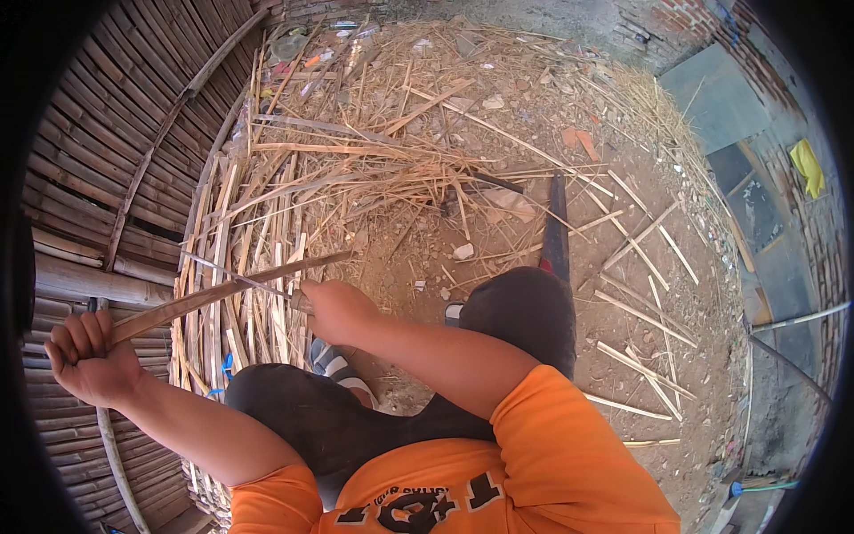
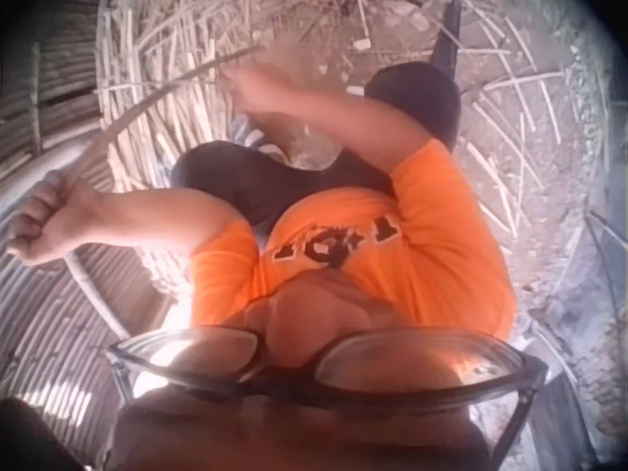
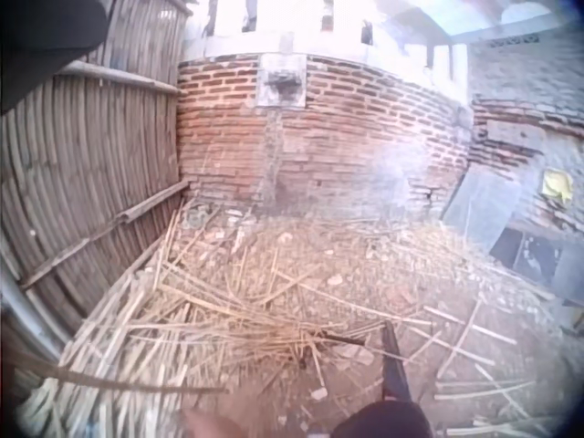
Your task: The person shaves a strip of bamboo using a knife, working the blade along the length of the wood to smooth and thin it while sitting among wood debris.
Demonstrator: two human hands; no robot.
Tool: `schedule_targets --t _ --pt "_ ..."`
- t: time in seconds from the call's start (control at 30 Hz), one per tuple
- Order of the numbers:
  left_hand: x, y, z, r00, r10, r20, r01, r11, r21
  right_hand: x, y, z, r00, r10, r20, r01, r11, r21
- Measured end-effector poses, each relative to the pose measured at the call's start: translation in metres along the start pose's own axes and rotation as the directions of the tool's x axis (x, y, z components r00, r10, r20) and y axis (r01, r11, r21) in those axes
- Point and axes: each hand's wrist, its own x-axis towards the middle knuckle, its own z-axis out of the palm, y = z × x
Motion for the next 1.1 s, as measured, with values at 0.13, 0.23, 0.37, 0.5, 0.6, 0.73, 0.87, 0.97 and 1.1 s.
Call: schedule_targets --t 0.13,0.23,0.37,0.5,0.6,0.73,0.87,0.97,1.1 --pt "-0.004 0.0 0.007 0.993 -0.05 0.107 0.057 0.996 -0.063 0.0 -0.031 -0.024 0.993 -0.096 -0.064 0.102 0.99 0.095" --pt "-0.005 -0.004 0.018 0.968 -0.1 0.232 0.13 0.984 -0.118 -0.002 0.008 0.008 0.999 -0.023 -0.045 0.027 0.995 0.095" --pt "-0.004 -0.007 0.015 0.996 0.027 -0.086 -0.021 0.997 0.073 0.008 0.03 0.021 0.999 -0.027 -0.039 0.027 1.0 0.016" --pt "0.0 0.001 -0.003 1.0 0.005 0.011 -0.005 1.0 0.01 0.004 -0.011 -0.014 1.0 -0.028 0.011 0.028 1.0 0.013" --pt "-0.002 0.001 0.002 0.975 -0.085 0.207 0.109 0.988 -0.109 0.0 -0.023 -0.016 0.996 -0.09 -0.019 0.091 0.995 0.047" --pt "-0.01 -0.009 0.022 0.992 -0.082 0.095 0.083 0.996 -0.01 0.005 0.044 0.028 0.999 0.043 0.021 -0.043 0.999 -0.019" --pt "-0.008 -0.009 0.021 1.0 -0.01 -0.005 0.01 1.0 0.02 0.008 0.052 0.032 0.999 0.022 -0.032 -0.024 0.998 -0.062" --pt "-0.006 -0.002 0.008 0.988 -0.039 0.147 0.048 0.997 -0.056 0.007 0.005 -0.012 0.998 0.057 0.004 -0.057 0.998 -0.001" --pt "-0.009 -0.007 0.019 0.919 -0.08 0.386 0.153 0.975 -0.163 0.004 -0.011 -0.012 0.999 0.023 -0.023 -0.022 0.999 0.041"
